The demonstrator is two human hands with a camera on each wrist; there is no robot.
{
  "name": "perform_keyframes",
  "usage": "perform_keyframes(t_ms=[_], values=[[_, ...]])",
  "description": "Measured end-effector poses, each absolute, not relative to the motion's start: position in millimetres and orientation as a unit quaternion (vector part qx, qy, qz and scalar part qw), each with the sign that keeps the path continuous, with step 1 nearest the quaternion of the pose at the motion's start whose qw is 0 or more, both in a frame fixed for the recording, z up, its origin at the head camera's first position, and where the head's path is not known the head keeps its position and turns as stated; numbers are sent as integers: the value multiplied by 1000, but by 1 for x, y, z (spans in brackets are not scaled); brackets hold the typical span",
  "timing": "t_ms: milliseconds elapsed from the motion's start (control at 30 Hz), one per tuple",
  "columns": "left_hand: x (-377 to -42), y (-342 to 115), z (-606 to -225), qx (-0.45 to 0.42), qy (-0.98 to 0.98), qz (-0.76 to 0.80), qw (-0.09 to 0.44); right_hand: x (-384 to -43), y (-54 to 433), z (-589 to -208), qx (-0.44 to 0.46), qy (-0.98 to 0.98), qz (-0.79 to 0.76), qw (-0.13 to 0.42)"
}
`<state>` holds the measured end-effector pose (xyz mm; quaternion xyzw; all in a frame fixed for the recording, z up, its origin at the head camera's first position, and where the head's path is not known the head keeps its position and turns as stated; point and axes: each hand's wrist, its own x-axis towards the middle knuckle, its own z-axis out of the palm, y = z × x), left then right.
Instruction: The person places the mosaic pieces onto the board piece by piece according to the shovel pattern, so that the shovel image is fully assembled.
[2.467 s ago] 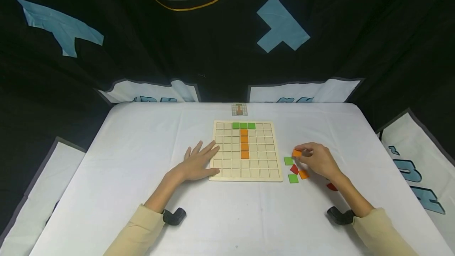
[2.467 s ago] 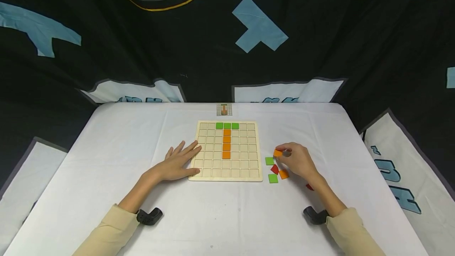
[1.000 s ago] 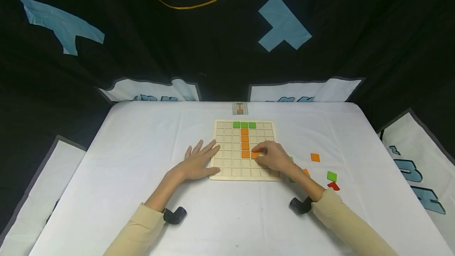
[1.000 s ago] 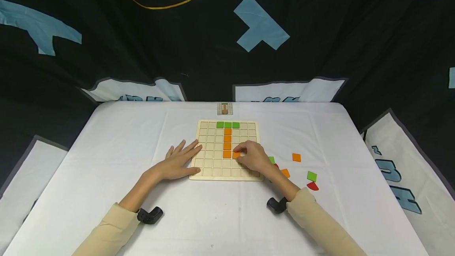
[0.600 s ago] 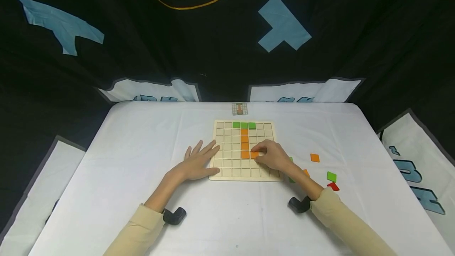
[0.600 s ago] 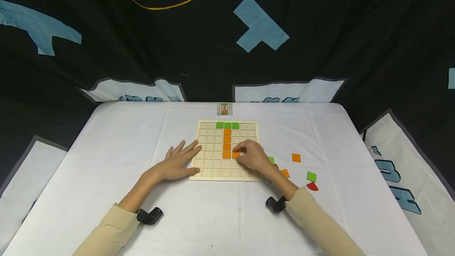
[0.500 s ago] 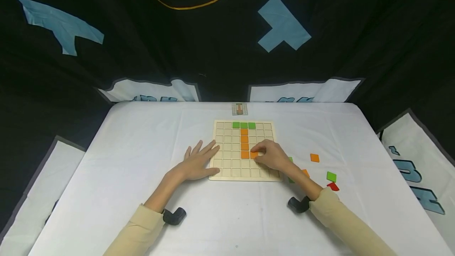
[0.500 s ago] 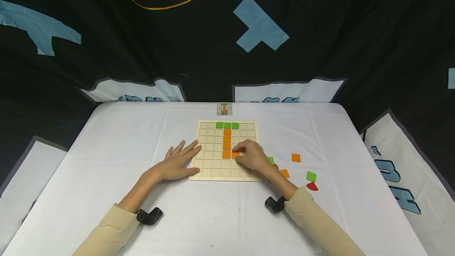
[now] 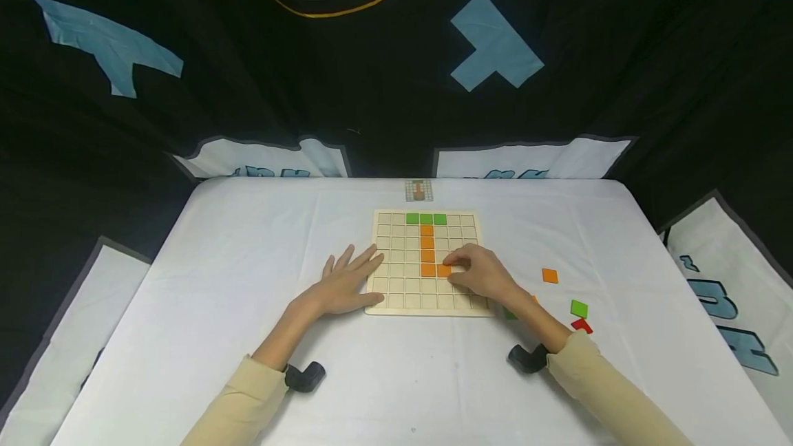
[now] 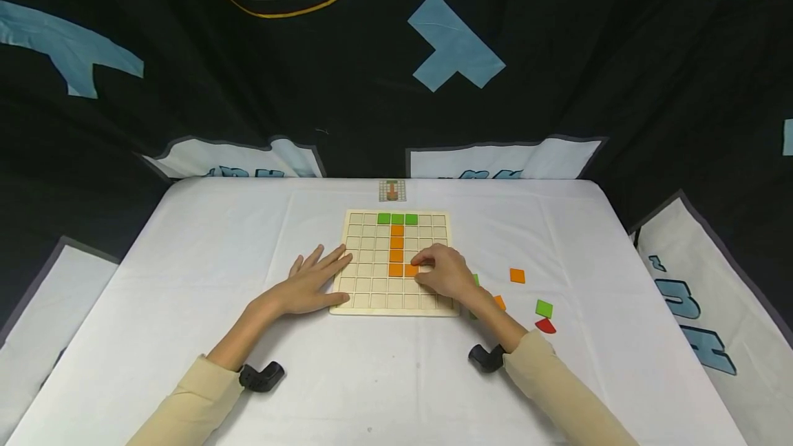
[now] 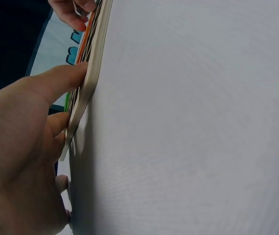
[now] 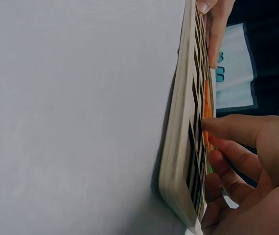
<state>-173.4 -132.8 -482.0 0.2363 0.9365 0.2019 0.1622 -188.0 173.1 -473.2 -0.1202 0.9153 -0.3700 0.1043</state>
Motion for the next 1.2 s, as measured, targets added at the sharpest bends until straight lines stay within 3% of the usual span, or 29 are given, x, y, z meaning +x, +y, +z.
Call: perform_keyframes(t_ms=[600, 900, 1200], values=[[-174, -133, -482, 237, 937, 199, 165, -172, 270, -462, -41, 929, -364, 54], [-173, -133, -481, 236, 937, 201, 164, -160, 312, -468, -15, 934, -349, 77], [-174, -133, -481, 235, 938, 196, 165, -159, 321, -476, -6, 936, -340, 85]])
